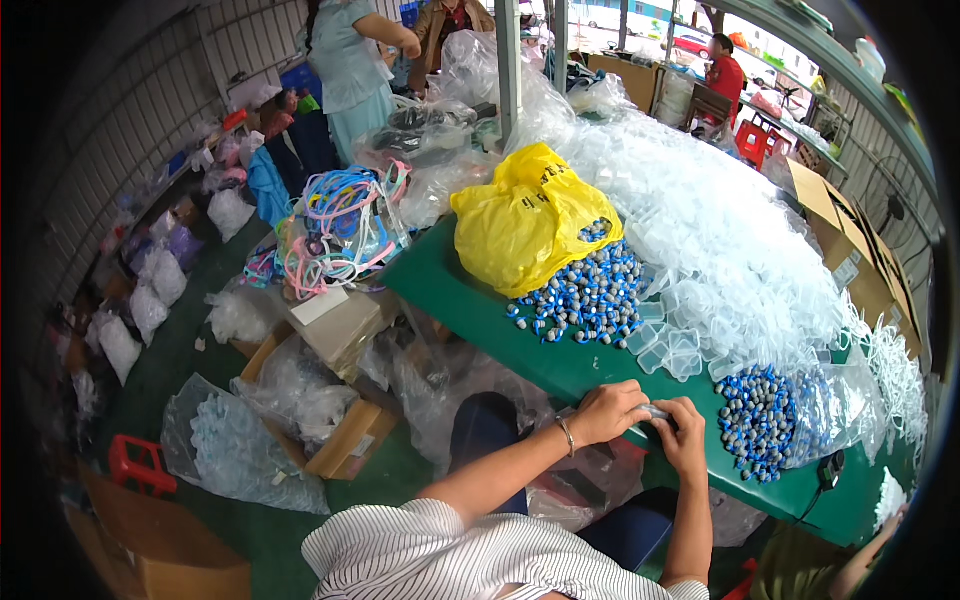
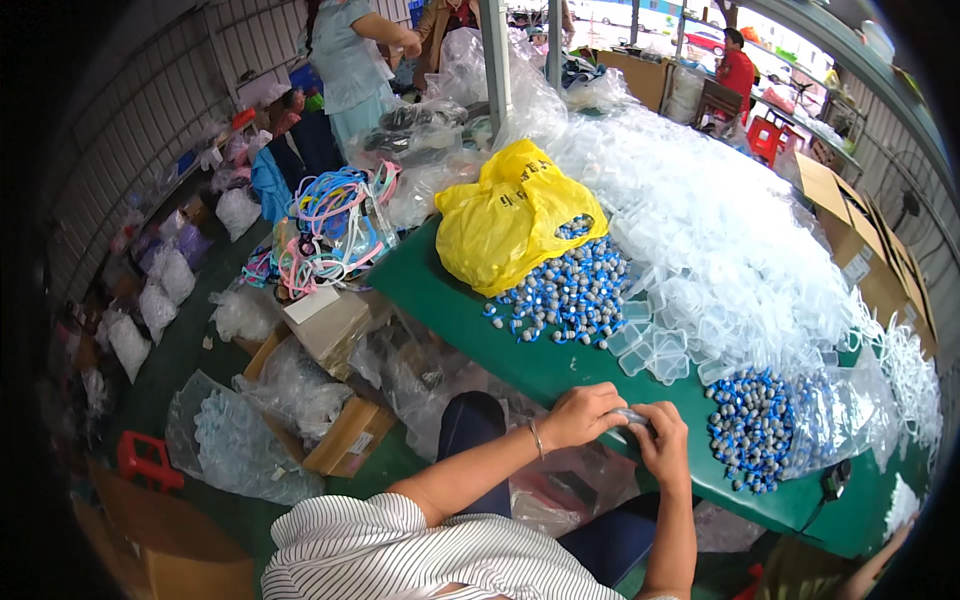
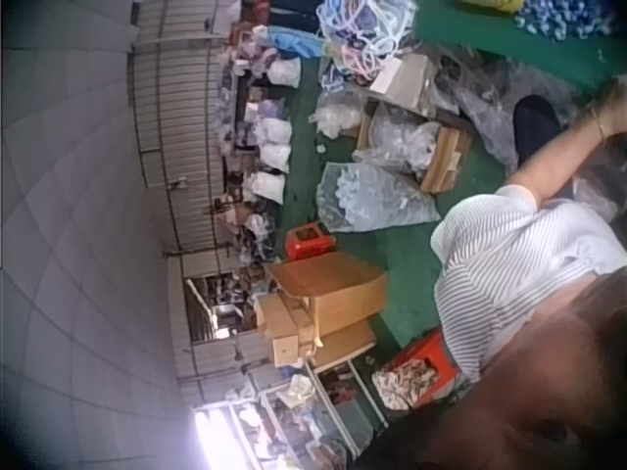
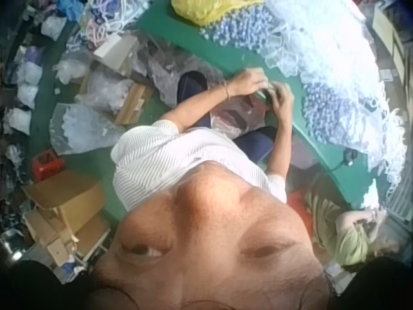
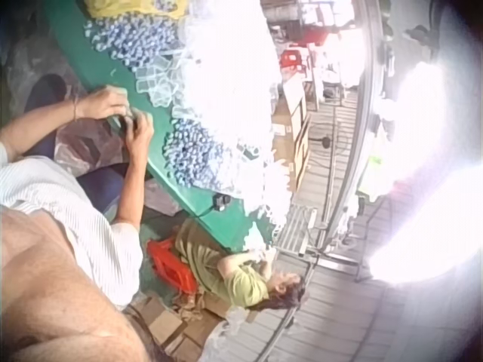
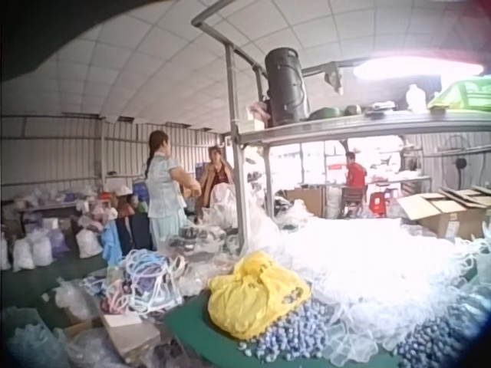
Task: The person sorts small blue and silver electrical components by hand, packaging them into plastic boxes.
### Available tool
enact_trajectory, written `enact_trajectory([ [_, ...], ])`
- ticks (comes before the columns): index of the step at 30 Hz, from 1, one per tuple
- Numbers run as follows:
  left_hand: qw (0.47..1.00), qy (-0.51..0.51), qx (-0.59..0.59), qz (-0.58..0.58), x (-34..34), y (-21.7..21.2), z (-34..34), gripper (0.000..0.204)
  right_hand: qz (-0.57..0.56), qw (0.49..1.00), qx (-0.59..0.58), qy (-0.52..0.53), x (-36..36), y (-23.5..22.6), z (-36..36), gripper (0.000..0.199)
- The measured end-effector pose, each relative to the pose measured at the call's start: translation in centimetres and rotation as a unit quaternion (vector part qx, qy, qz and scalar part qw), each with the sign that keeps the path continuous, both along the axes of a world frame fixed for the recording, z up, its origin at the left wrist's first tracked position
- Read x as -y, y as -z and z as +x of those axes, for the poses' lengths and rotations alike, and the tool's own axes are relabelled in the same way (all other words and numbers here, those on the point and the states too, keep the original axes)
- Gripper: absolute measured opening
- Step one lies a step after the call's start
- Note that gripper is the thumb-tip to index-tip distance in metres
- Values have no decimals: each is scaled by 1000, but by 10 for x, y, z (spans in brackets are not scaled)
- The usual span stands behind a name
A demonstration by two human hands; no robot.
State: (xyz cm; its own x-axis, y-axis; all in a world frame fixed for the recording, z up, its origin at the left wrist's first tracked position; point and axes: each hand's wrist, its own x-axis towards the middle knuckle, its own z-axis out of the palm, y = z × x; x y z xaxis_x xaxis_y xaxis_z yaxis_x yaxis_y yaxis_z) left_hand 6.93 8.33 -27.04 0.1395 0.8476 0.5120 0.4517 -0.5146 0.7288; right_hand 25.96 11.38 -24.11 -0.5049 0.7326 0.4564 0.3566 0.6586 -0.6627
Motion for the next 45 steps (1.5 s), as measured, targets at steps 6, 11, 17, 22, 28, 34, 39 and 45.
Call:
enact_trajectory([
  [6,1000,-8,-14,-26,0,-7,0,17,-59,998,-19,5,-3,1,1,23],
  [11,1000,-27,-13,-7,1,-3,3,19,-71,997,-31,3,-3,4,0,23],
  [17,999,-37,-12,9,3,-3,5,19,-80,996,-39,2,-2,3,0,24],
  [22,999,-36,-6,14,3,-1,5,18,-84,996,-43,-1,0,-1,0,24],
  [28,999,-28,-1,21,3,-2,3,16,-67,997,-41,-8,0,-5,-2,24],
  [34,999,-19,17,26,0,-3,0,15,-64,997,-36,-12,-3,-4,-2,23],
  [39,999,-18,7,31,0,0,1,16,-63,998,-25,-11,-3,-3,1,22],
  [45,999,-37,7,13,13,-7,7,17,-69,996,-50,-9,6,0,5,21],
])
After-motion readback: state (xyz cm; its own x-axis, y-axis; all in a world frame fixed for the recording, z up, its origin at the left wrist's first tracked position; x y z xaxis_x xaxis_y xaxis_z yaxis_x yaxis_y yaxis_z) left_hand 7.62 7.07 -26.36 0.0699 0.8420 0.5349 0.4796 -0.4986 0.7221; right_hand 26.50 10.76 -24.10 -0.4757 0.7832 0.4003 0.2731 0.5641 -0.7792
